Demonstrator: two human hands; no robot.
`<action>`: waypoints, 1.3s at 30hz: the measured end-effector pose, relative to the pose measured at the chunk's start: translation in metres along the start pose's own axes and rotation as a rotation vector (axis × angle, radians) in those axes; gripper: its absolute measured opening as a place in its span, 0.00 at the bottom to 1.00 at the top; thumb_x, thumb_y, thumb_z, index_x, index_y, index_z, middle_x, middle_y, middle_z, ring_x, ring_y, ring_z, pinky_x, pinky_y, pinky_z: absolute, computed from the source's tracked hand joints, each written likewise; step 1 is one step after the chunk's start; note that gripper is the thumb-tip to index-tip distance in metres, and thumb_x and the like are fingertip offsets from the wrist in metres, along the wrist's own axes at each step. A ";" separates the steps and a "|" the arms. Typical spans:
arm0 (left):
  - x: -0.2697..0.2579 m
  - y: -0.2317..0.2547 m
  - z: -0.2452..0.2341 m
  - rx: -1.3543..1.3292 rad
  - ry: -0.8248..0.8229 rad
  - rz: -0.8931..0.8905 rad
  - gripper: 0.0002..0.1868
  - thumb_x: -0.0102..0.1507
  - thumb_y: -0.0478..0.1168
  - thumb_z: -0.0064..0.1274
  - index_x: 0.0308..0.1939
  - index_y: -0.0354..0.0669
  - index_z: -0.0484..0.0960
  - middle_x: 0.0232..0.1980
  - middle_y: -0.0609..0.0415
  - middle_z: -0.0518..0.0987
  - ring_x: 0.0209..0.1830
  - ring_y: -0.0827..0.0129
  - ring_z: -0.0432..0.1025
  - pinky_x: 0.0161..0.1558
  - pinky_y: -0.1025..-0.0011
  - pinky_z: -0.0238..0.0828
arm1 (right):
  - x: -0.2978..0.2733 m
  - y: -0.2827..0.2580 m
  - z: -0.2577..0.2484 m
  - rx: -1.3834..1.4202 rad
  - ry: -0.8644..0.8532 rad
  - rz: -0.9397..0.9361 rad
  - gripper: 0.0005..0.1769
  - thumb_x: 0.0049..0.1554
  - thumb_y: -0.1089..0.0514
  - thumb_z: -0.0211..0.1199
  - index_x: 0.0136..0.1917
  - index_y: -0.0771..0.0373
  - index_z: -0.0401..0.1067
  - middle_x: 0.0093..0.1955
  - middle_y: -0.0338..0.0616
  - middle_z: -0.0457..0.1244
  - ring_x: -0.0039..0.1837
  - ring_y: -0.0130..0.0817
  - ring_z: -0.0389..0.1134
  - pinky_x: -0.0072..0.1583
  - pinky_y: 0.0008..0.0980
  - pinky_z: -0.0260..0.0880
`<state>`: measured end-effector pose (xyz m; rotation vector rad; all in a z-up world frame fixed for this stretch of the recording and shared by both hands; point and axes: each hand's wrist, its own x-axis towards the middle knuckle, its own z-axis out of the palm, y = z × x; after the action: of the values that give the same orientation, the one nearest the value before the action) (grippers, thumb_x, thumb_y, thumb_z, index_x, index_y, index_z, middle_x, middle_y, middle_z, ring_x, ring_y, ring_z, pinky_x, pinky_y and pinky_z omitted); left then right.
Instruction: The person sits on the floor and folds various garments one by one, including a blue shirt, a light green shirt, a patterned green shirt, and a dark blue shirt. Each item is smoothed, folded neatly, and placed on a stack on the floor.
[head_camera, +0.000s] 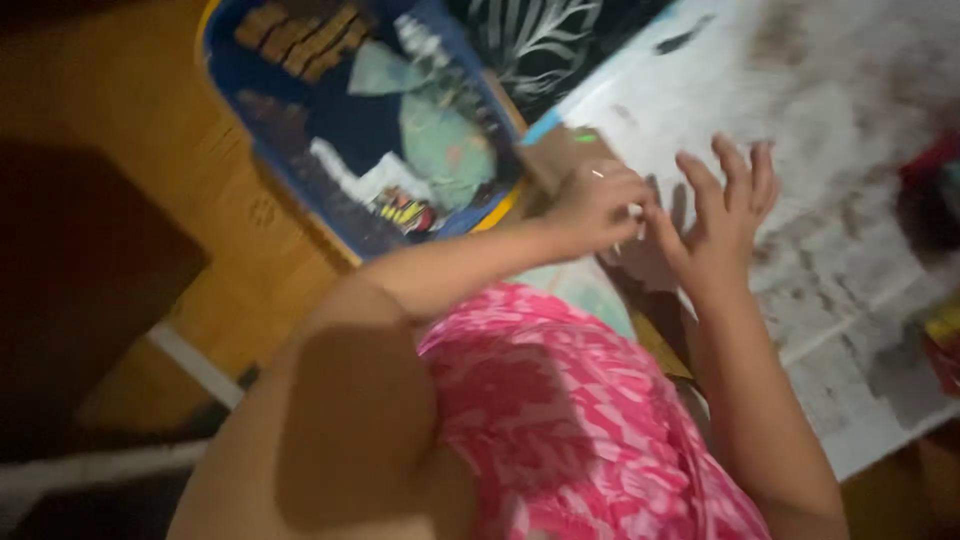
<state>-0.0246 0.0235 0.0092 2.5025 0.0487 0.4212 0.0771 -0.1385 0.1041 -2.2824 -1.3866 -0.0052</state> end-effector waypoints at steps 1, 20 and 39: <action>-0.017 -0.012 -0.028 -0.191 0.132 -0.061 0.16 0.52 0.45 0.60 0.43 0.45 0.83 0.43 0.49 0.83 0.49 0.53 0.76 0.58 0.54 0.67 | -0.008 -0.010 0.005 0.073 -0.010 -0.002 0.32 0.61 0.49 0.72 0.75 0.54 0.69 0.83 0.51 0.52 0.86 0.63 0.42 0.82 0.65 0.40; -0.107 -0.244 -0.100 0.200 -0.012 -0.678 0.20 0.57 0.40 0.61 0.54 0.51 0.78 0.57 0.49 0.78 0.62 0.51 0.68 0.62 0.45 0.60 | -0.018 -0.056 0.010 0.259 -0.126 -0.025 0.23 0.56 0.56 0.70 0.64 0.56 0.73 0.70 0.45 0.63 0.76 0.54 0.57 0.76 0.54 0.53; 0.115 0.077 -0.194 -0.305 0.351 0.532 0.07 0.73 0.30 0.49 0.55 0.39 0.78 0.49 0.54 0.77 0.53 0.66 0.73 0.53 0.72 0.73 | -0.009 -0.048 0.000 0.760 0.105 0.159 0.23 0.52 0.63 0.78 0.60 0.65 0.75 0.57 0.49 0.69 0.61 0.37 0.68 0.62 0.33 0.67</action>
<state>0.0197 0.0824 0.2354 2.0894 -0.5138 0.9996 0.0322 -0.1277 0.1211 -1.7066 -0.9255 0.3807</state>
